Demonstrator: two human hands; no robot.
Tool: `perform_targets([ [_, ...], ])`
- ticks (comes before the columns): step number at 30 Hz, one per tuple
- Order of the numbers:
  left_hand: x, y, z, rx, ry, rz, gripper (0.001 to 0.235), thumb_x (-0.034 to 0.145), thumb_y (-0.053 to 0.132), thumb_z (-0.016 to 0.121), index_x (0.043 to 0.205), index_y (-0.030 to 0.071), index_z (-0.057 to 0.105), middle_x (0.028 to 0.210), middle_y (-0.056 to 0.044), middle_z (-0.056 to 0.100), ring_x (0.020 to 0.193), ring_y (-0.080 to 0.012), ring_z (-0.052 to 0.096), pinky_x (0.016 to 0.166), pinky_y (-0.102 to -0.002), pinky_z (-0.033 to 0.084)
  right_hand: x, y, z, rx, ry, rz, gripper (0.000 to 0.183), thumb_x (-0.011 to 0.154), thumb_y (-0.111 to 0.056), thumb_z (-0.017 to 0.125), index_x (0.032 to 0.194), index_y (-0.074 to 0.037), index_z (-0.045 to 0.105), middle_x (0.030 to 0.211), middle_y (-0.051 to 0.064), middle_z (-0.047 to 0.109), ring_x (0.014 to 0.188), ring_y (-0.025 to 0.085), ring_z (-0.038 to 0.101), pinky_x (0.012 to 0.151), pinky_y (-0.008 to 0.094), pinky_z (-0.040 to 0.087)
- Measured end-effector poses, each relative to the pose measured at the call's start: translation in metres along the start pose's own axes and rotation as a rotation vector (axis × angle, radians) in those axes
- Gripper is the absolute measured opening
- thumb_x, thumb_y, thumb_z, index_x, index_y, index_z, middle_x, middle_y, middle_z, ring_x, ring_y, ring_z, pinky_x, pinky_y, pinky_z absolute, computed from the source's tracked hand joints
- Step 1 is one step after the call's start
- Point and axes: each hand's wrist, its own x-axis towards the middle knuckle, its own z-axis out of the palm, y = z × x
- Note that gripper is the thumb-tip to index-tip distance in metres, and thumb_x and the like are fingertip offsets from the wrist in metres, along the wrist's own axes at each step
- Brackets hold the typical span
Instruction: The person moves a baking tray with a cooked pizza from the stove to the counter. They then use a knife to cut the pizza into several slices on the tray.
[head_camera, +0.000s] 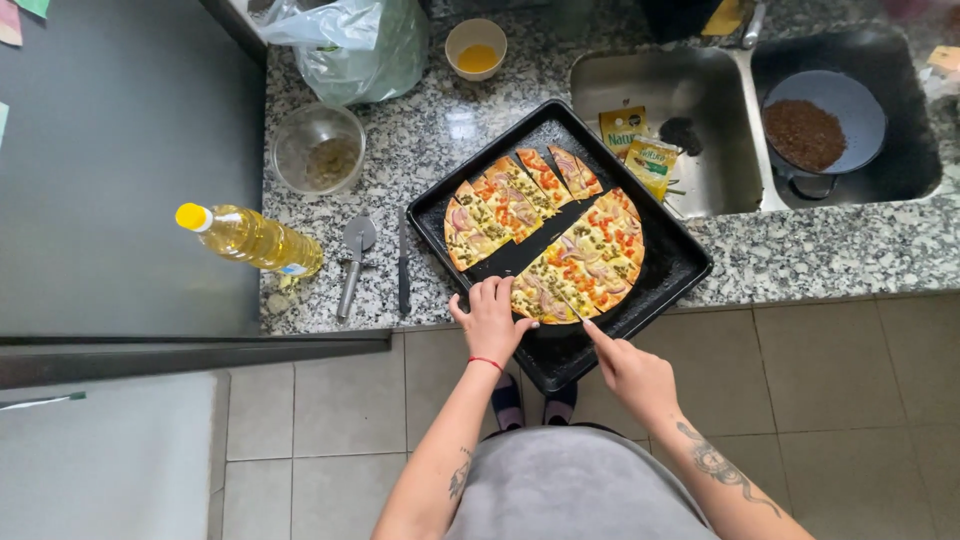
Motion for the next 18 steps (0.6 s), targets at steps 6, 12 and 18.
perform_targets([
  [6, -0.006, -0.001, 0.001, -0.005, 0.017, -0.013, 0.078, 0.06, 0.041, 0.081, 0.126, 0.021, 0.045, 0.117, 0.0, 0.045, 0.117, -0.0187, 0.037, 0.1, -0.06, 0.015, -0.014, -0.002, 0.005, -0.002, -0.095, -0.044, 0.052, 0.085, -0.031, 0.046, 0.131, -0.052, 0.037, 0.069, -0.007, 0.057, 0.061, 0.018, 0.065, 0.058, 0.03, 0.054],
  [12, -0.004, -0.003, 0.009, 0.012, 0.064, -0.021, 0.067, 0.064, 0.042, 0.077, 0.121, 0.021, 0.048, 0.112, 0.001, 0.045, 0.115, -0.0181, 0.038, 0.099, -0.059, 0.017, 0.014, -0.02, 0.018, -0.008, 0.062, -0.193, 0.047, 0.084, -0.029, 0.048, 0.13, -0.039, 0.045, 0.065, -0.001, 0.054, 0.054, 0.021, 0.062, 0.049, 0.032, 0.052],
  [18, -0.004, -0.006, 0.016, 0.039, 0.098, -0.019, 0.064, 0.065, 0.043, 0.077, 0.118, 0.022, 0.049, 0.111, 0.003, 0.046, 0.114, -0.0168, 0.037, 0.098, -0.059, 0.015, 0.035, -0.02, 0.052, -0.085, 0.131, -0.274, 0.046, 0.084, -0.031, 0.048, 0.129, -0.039, 0.045, 0.065, -0.003, 0.052, 0.05, 0.019, 0.062, 0.046, 0.032, 0.051],
])
